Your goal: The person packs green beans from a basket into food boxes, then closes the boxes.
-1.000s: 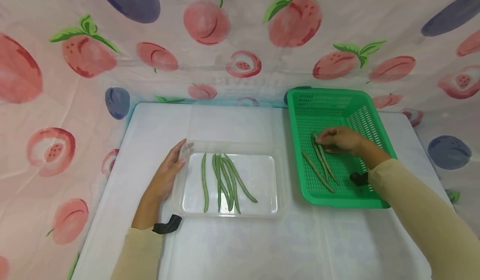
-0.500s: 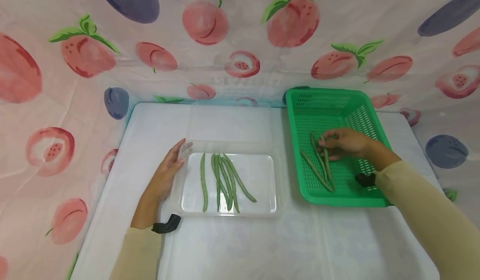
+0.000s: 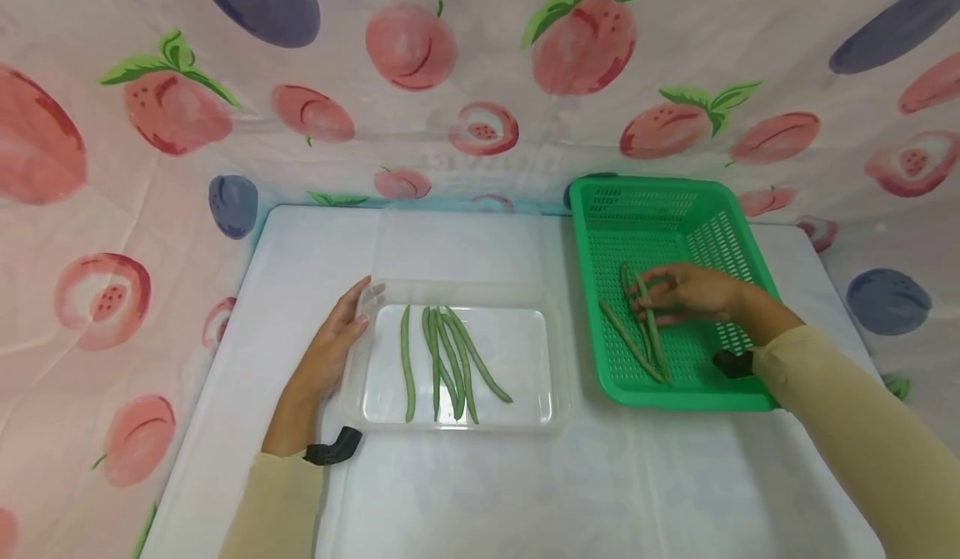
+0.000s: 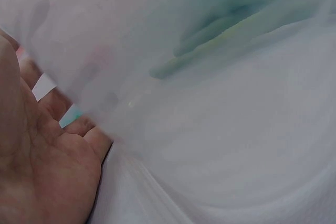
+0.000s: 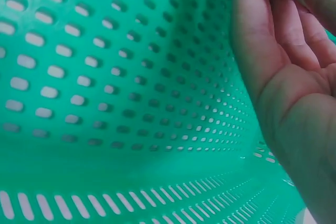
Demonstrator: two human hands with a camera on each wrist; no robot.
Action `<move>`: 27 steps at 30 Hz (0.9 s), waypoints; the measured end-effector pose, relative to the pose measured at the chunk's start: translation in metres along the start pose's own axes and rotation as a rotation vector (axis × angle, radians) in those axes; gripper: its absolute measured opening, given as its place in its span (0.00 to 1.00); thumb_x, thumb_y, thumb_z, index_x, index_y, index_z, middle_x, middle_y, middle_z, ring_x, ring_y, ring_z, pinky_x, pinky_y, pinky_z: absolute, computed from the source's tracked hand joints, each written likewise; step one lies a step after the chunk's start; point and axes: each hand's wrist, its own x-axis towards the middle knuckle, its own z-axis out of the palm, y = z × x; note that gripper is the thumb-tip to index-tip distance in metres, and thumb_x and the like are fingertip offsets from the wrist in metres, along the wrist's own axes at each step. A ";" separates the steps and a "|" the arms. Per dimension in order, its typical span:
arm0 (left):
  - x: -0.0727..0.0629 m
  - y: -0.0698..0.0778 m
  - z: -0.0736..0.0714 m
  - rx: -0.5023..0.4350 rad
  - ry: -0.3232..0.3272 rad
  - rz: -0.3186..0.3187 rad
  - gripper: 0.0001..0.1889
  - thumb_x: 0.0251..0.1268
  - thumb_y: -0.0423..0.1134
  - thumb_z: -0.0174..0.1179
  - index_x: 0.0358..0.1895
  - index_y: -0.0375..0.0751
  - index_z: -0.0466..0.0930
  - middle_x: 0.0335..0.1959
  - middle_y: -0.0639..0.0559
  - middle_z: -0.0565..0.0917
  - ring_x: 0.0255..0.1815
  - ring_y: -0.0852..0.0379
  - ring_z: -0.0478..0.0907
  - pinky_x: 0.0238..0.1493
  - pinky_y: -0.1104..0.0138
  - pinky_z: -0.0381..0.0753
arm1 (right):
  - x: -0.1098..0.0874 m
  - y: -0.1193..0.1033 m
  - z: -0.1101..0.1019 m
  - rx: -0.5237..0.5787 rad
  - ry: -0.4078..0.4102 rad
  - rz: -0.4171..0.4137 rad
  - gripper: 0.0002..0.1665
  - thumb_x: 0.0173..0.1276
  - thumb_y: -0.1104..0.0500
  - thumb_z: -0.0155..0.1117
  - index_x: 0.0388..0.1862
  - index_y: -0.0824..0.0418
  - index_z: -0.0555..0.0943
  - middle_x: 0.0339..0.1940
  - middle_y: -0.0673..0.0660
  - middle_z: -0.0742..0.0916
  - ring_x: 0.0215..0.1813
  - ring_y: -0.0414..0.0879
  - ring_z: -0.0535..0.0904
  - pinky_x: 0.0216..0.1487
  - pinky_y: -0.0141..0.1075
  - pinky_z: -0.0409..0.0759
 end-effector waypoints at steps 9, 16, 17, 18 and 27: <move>0.001 -0.002 -0.001 -0.026 -0.006 0.019 0.31 0.84 0.44 0.45 0.84 0.54 0.48 0.85 0.49 0.51 0.75 0.47 0.64 0.56 0.66 0.82 | -0.006 -0.011 0.005 0.045 0.041 -0.099 0.32 0.82 0.56 0.53 0.73 0.74 0.59 0.55 0.63 0.84 0.55 0.53 0.86 0.55 0.49 0.86; 0.000 -0.001 0.000 -0.031 -0.001 0.006 0.31 0.84 0.44 0.45 0.83 0.57 0.49 0.85 0.49 0.51 0.73 0.47 0.65 0.55 0.66 0.82 | -0.014 -0.024 0.014 0.022 0.088 -0.104 0.36 0.83 0.48 0.52 0.78 0.65 0.55 0.57 0.66 0.77 0.56 0.64 0.82 0.50 0.55 0.86; 0.000 -0.001 0.000 -0.028 0.000 0.004 0.31 0.83 0.44 0.46 0.83 0.57 0.49 0.85 0.49 0.51 0.74 0.47 0.64 0.55 0.66 0.82 | -0.015 -0.026 0.015 0.019 0.092 -0.106 0.35 0.82 0.47 0.51 0.78 0.63 0.56 0.57 0.65 0.77 0.56 0.64 0.82 0.49 0.55 0.87; 0.000 0.000 0.000 -0.025 0.001 0.004 0.31 0.83 0.44 0.46 0.83 0.57 0.49 0.85 0.49 0.51 0.74 0.47 0.63 0.56 0.66 0.82 | -0.017 -0.027 0.016 0.017 0.098 -0.107 0.35 0.82 0.46 0.51 0.78 0.61 0.57 0.56 0.64 0.77 0.55 0.64 0.83 0.48 0.55 0.87; 0.000 0.000 0.000 -0.040 -0.005 0.005 0.31 0.84 0.42 0.45 0.83 0.57 0.49 0.85 0.47 0.50 0.73 0.47 0.65 0.55 0.65 0.82 | -0.022 -0.044 0.034 0.055 0.079 -0.183 0.24 0.82 0.53 0.54 0.72 0.53 0.64 0.47 0.57 0.82 0.46 0.56 0.86 0.43 0.55 0.88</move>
